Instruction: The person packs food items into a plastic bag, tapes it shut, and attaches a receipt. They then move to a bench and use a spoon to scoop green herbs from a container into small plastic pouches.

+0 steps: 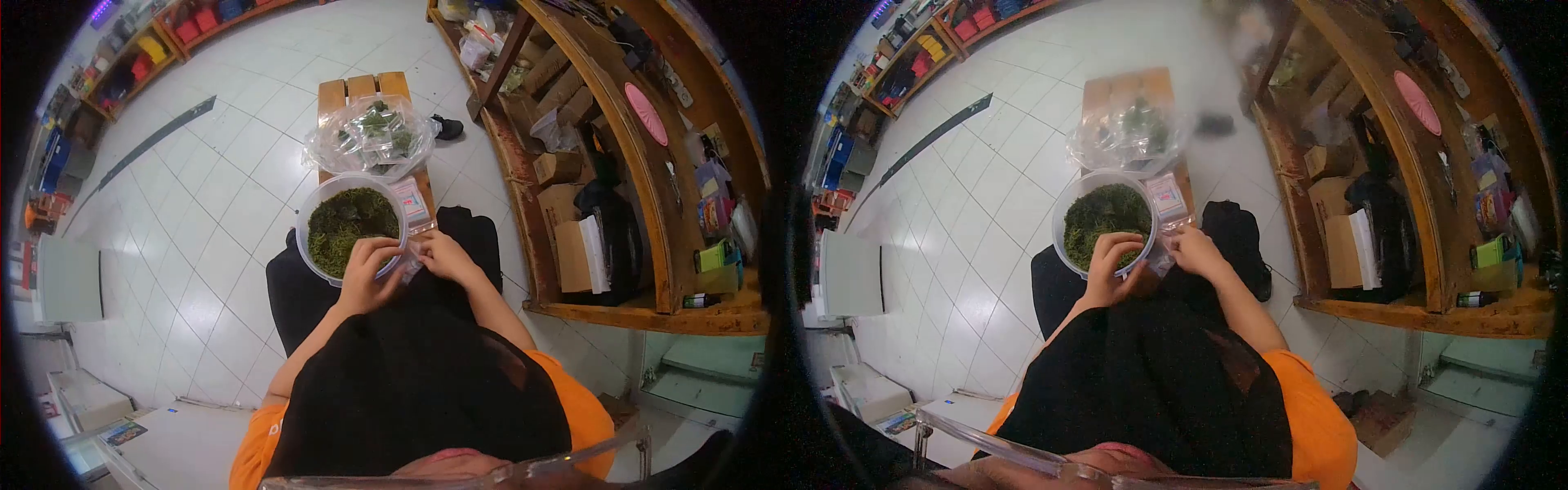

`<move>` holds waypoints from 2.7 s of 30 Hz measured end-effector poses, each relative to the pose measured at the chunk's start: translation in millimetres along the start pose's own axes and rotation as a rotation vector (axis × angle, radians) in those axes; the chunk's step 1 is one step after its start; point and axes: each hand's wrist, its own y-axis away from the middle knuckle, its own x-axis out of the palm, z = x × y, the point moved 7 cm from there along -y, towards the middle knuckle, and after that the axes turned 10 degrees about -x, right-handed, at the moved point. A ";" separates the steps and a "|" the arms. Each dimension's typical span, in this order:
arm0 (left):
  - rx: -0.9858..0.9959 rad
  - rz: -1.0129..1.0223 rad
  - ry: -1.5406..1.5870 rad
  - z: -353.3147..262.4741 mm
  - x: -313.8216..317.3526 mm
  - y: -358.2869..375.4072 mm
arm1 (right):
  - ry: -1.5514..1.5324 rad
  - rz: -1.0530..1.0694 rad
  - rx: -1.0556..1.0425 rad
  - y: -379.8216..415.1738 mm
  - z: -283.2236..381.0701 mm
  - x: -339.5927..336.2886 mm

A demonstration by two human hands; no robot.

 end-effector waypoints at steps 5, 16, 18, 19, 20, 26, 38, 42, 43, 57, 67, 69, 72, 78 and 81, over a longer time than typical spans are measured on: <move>-0.013 0.028 -0.062 -13.4 28.1 -2.6 | -0.065 -0.454 -0.184 64.3 81.3 -71.3; 0.006 -0.154 0.411 9.6 63.4 -16.8 | -0.189 -0.690 -0.371 116.8 140.9 -137.2; 0.041 -0.169 0.476 5.3 61.0 -15.3 | -0.207 -0.682 -0.326 115.6 137.8 -138.9; 0.080 -0.194 0.541 3.0 57.5 -14.2 | -0.184 -0.649 -0.345 112.5 140.3 -138.0; 0.080 -0.190 0.540 6.5 57.7 -12.5 | -0.159 -0.614 -0.367 109.6 143.3 -137.1; 0.152 -0.112 0.303 2.3 58.2 -6.0 | -0.086 -0.507 -0.281 97.6 141.9 -132.4; 0.174 -0.036 0.126 -20.2 68.0 -8.7 | -0.235 -0.537 -0.218 97.2 109.8 -129.5; 0.095 -0.029 0.172 -17.3 73.9 -11.8 | -0.290 -0.576 -0.147 99.1 103.7 -133.2; 0.063 -0.019 0.116 -19.5 74.4 -13.9 | -0.241 -0.630 -0.163 99.4 99.8 -134.3; -0.044 0.111 0.038 -10.5 60.4 -13.0 | 0.104 -0.291 -0.074 -36.2 -30.6 -39.7; -0.443 -0.367 -0.342 164.1 -69.2 4.4 | 0.134 -0.595 -0.089 -2.8 15.7 -118.4; -0.547 -0.301 -0.204 186.2 -69.3 8.2 | -0.072 -0.609 -0.035 4.6 16.1 -128.9; -0.645 -0.159 0.011 180.5 -66.2 17.1 | -0.379 -0.619 0.047 14.0 12.5 -129.4; -0.627 -0.083 -0.246 135.2 -76.6 34.2 | -0.738 -0.475 -0.022 11.9 36.0 -105.0; -0.348 -0.137 0.010 64.9 -80.4 13.6 | -1.041 -0.008 -0.149 5.3 87.6 -73.2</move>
